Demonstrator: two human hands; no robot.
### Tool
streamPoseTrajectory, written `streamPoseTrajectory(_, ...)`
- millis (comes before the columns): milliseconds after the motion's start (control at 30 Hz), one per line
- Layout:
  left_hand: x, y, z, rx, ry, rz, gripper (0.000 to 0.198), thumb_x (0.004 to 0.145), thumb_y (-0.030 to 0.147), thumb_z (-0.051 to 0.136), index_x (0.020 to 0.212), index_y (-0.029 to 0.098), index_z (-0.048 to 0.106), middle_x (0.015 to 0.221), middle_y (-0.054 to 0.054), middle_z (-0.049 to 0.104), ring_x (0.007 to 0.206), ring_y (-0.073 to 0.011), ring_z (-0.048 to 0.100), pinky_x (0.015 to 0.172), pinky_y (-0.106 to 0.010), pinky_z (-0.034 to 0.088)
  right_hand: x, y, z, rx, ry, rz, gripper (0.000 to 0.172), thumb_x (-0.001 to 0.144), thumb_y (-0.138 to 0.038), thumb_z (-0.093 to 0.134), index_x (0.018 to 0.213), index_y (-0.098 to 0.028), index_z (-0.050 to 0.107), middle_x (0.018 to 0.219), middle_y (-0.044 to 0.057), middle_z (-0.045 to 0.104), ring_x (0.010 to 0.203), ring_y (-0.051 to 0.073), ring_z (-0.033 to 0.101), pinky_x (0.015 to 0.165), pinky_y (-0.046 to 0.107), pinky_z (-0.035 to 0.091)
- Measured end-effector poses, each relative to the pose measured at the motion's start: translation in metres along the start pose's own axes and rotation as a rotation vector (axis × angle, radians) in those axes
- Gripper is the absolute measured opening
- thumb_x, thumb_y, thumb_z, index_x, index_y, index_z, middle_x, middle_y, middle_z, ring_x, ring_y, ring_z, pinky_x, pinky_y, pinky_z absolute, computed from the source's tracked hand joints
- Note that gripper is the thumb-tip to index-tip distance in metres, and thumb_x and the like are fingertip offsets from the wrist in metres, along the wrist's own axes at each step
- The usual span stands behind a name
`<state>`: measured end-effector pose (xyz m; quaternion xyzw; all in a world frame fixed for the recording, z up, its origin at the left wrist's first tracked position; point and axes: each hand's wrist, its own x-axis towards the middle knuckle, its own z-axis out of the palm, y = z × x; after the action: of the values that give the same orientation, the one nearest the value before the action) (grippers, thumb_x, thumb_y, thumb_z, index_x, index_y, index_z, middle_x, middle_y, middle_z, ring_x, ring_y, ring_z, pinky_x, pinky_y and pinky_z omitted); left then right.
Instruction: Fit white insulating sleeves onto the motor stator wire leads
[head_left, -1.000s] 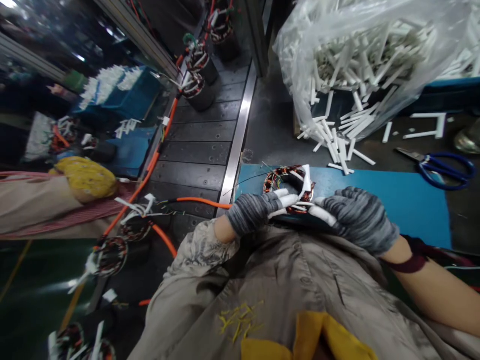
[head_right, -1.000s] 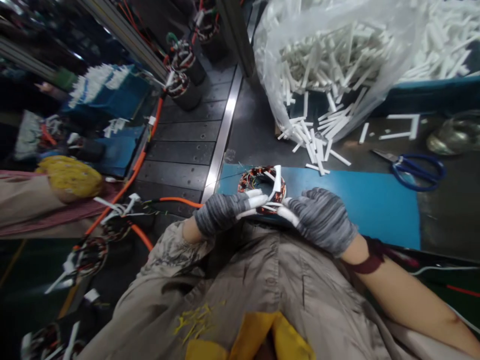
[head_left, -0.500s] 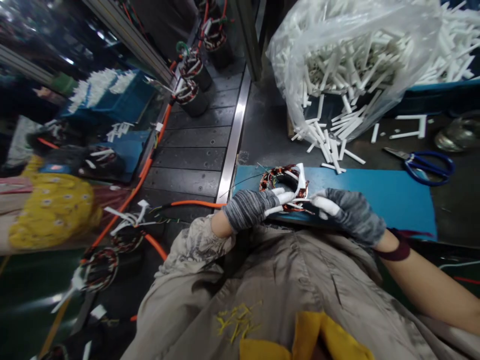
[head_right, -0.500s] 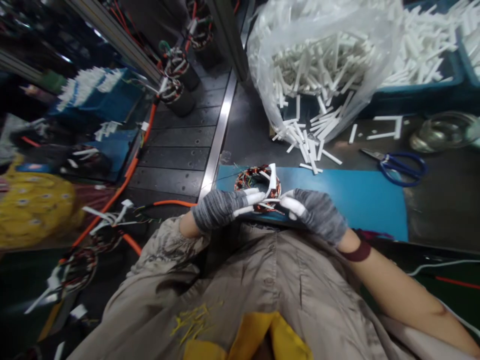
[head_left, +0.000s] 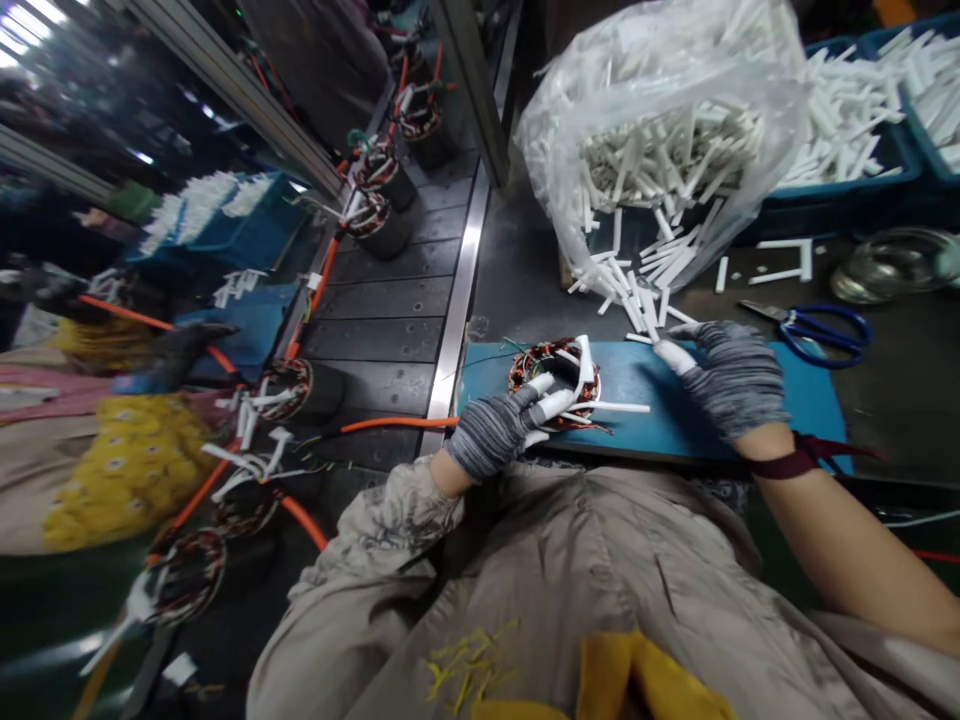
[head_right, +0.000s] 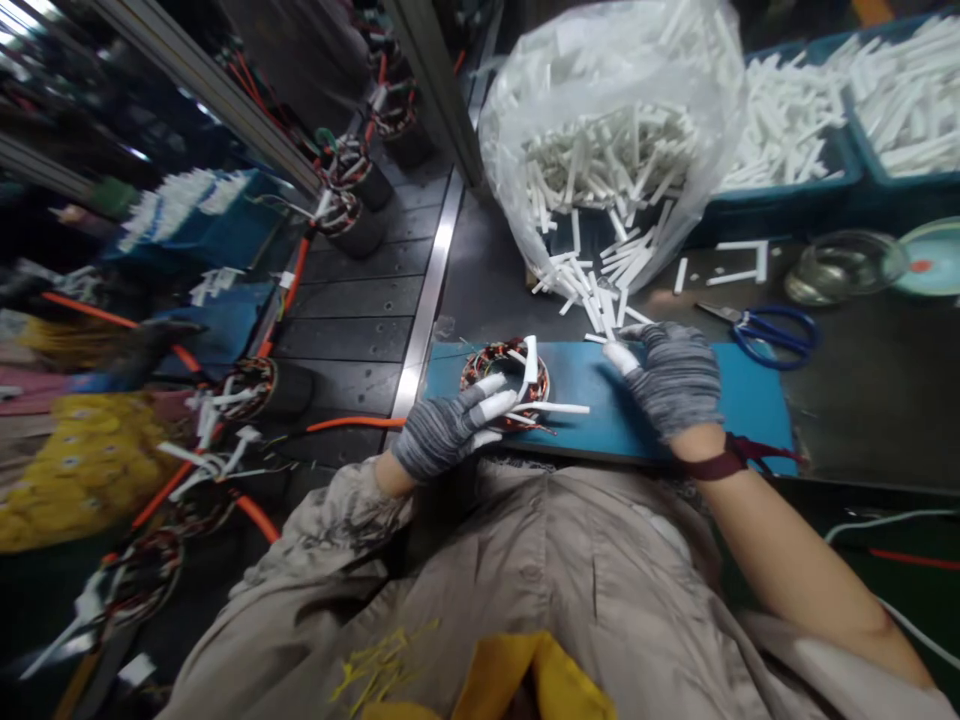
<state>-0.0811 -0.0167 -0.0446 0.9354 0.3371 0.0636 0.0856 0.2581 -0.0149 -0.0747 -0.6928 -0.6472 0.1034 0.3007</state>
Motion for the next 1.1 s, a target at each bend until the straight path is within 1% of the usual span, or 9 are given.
streamPoseTrajectory(167, 0.008, 0.021, 0.017, 0.06, 0.059, -0.148, 0.06, 0.1, 0.036, 0.074, 0.158, 0.036, 0.059, 0.154, -0.01, 0.067, 0.103, -0.0263, 0.082, 0.076, -0.03, 0.066, 0.021, 0.016, 0.022, -0.167, 0.023, -0.01, 0.034, 0.091, -0.049, 0.066, 0.088, -0.017, 0.076, 0.109, 0.02, 0.076, 0.108, 0.043, 0.067, 0.098, 0.066, 0.053)
streamPoseTrajectory(267, 0.01, 0.028, 0.02, 0.053, 0.148, -0.188, 0.058, 0.101, 0.039, 0.074, 0.157, 0.033, 0.061, 0.153, -0.01, 0.068, 0.106, -0.0273, 0.082, 0.078, -0.031, 0.067, 0.018, 0.005, 0.009, -0.052, 0.09, 0.024, 0.024, 0.092, -0.044, 0.067, 0.085, -0.022, 0.071, 0.102, 0.018, 0.077, 0.104, 0.04, 0.07, 0.1, 0.062, 0.054)
streamPoseTrajectory(367, 0.009, 0.028, 0.022, -0.024, 0.292, -0.156, 0.051, 0.104, 0.042, 0.069, 0.151, 0.026, 0.066, 0.154, -0.01, 0.067, 0.112, -0.0271, 0.081, 0.081, -0.031, 0.069, -0.009, -0.014, -0.016, 0.306, 0.169, 0.121, 0.024, 0.086, -0.049, 0.08, 0.089, -0.028, 0.068, 0.098, 0.01, 0.079, 0.092, 0.031, 0.074, 0.092, 0.052, 0.06)
streamPoseTrajectory(433, 0.008, 0.024, 0.024, -0.123, 0.375, -0.12, 0.046, 0.107, 0.043, 0.063, 0.149, 0.022, 0.066, 0.152, -0.01, 0.069, 0.12, -0.0258, 0.079, 0.09, -0.03, 0.069, -0.034, -0.024, -0.028, 0.558, 0.113, 0.212, 0.032, 0.08, -0.048, 0.088, 0.1, -0.029, 0.071, 0.096, 0.005, 0.079, 0.085, 0.028, 0.075, 0.085, 0.048, 0.064)
streamPoseTrajectory(567, 0.009, 0.019, 0.032, -0.222, 0.49, -0.107, 0.04, 0.11, 0.044, 0.059, 0.14, 0.019, 0.067, 0.14, -0.01, 0.076, 0.123, -0.0231, 0.078, 0.103, -0.034, 0.067, -0.066, -0.027, -0.022, 0.579, 0.151, 0.24, 0.04, 0.084, -0.043, 0.086, 0.119, -0.027, 0.076, 0.109, 0.005, 0.081, 0.094, 0.026, 0.077, 0.097, 0.051, 0.063)
streamPoseTrajectory(733, 0.01, 0.019, 0.034, -0.215, 0.48, -0.107, 0.034, 0.105, 0.04, 0.068, 0.133, 0.02, 0.071, 0.138, -0.012, 0.077, 0.125, -0.024, 0.077, 0.108, -0.038, 0.065, -0.031, -0.003, 0.006, 0.56, 0.287, 0.225, 0.042, 0.088, -0.044, 0.081, 0.123, -0.021, 0.077, 0.115, 0.011, 0.081, 0.099, 0.028, 0.077, 0.101, 0.053, 0.062)
streamPoseTrajectory(867, 0.009, 0.019, 0.03, -0.191, 0.422, -0.144, 0.031, 0.105, 0.038, 0.068, 0.132, 0.022, 0.073, 0.14, -0.011, 0.076, 0.125, -0.0239, 0.077, 0.105, -0.036, 0.066, 0.001, 0.007, 0.007, 0.527, 0.316, 0.128, 0.034, 0.096, -0.043, 0.069, 0.121, -0.022, 0.076, 0.123, 0.01, 0.08, 0.118, 0.031, 0.074, 0.116, 0.059, 0.053)
streamPoseTrajectory(1000, 0.008, 0.02, 0.029, -0.218, 0.382, -0.147, 0.034, 0.106, 0.04, 0.066, 0.135, 0.023, 0.072, 0.142, -0.011, 0.075, 0.124, -0.0235, 0.077, 0.106, -0.036, 0.065, -0.022, -0.013, -0.007, 0.659, 0.308, 0.074, 0.03, 0.097, -0.042, 0.072, 0.123, -0.028, 0.074, 0.115, 0.006, 0.081, 0.106, 0.029, 0.078, 0.105, 0.056, 0.062)
streamPoseTrajectory(1100, 0.008, 0.019, 0.029, -0.23, 0.405, -0.121, 0.035, 0.107, 0.042, 0.064, 0.134, 0.022, 0.072, 0.142, -0.012, 0.075, 0.123, -0.0236, 0.078, 0.106, -0.037, 0.065, -0.058, -0.029, -0.015, 0.712, 0.089, 0.077, 0.026, 0.094, -0.038, 0.077, 0.119, -0.03, 0.077, 0.109, 0.005, 0.082, 0.096, 0.027, 0.079, 0.095, 0.05, 0.065)
